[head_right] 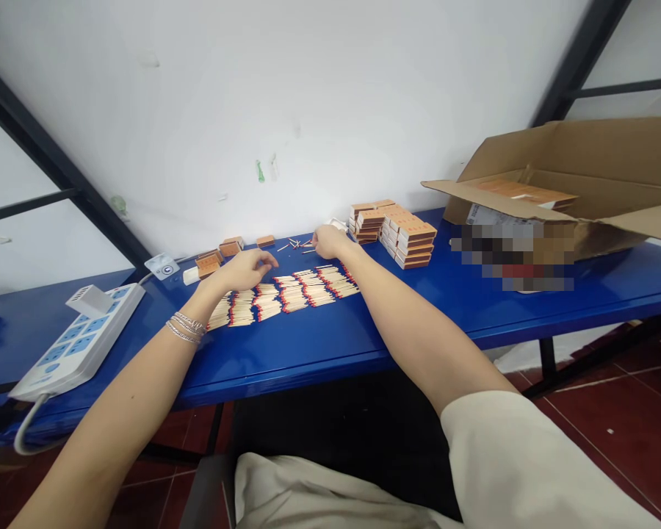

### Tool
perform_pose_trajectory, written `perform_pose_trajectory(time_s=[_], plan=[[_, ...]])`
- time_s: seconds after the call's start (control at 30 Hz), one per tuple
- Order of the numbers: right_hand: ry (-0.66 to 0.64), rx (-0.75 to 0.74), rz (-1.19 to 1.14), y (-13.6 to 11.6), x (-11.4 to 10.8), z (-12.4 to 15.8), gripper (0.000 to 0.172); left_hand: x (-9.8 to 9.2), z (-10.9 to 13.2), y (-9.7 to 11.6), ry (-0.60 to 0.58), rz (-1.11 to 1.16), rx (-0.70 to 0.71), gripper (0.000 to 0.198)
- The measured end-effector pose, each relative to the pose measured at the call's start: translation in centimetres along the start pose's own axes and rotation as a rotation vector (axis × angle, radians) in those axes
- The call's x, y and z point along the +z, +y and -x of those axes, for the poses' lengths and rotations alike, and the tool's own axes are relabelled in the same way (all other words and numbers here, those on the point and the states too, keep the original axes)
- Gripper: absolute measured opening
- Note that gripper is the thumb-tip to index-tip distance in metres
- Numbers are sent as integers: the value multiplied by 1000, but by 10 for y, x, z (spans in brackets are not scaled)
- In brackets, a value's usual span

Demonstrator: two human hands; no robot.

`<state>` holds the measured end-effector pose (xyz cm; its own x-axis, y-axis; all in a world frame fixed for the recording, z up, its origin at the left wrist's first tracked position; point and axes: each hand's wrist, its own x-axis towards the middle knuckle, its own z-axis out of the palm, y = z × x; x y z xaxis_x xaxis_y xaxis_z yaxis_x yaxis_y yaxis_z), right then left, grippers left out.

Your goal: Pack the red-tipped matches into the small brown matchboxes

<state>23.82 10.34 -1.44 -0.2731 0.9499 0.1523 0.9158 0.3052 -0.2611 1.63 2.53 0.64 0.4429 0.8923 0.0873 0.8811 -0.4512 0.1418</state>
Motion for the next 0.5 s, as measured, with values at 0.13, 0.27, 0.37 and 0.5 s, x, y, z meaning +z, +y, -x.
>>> perform_pose_trajectory(time_s=[0.13, 0.27, 0.37, 0.5], plan=[[49, -97, -287, -8, -6, 2, 17, 0, 1, 3, 159, 62, -30, 27], [-102, -238, -733, -22, -2, 7, 13, 3, 1, 6, 328, 170, -32, 26], [-270, -316, -948, -30, 2, 11, 14, 4, 0, 9, 368, 232, -24, 25], [-320, -316, -1084, -37, 2, 16, 15, 2, 1, 13, 394, 235, -51, 21]])
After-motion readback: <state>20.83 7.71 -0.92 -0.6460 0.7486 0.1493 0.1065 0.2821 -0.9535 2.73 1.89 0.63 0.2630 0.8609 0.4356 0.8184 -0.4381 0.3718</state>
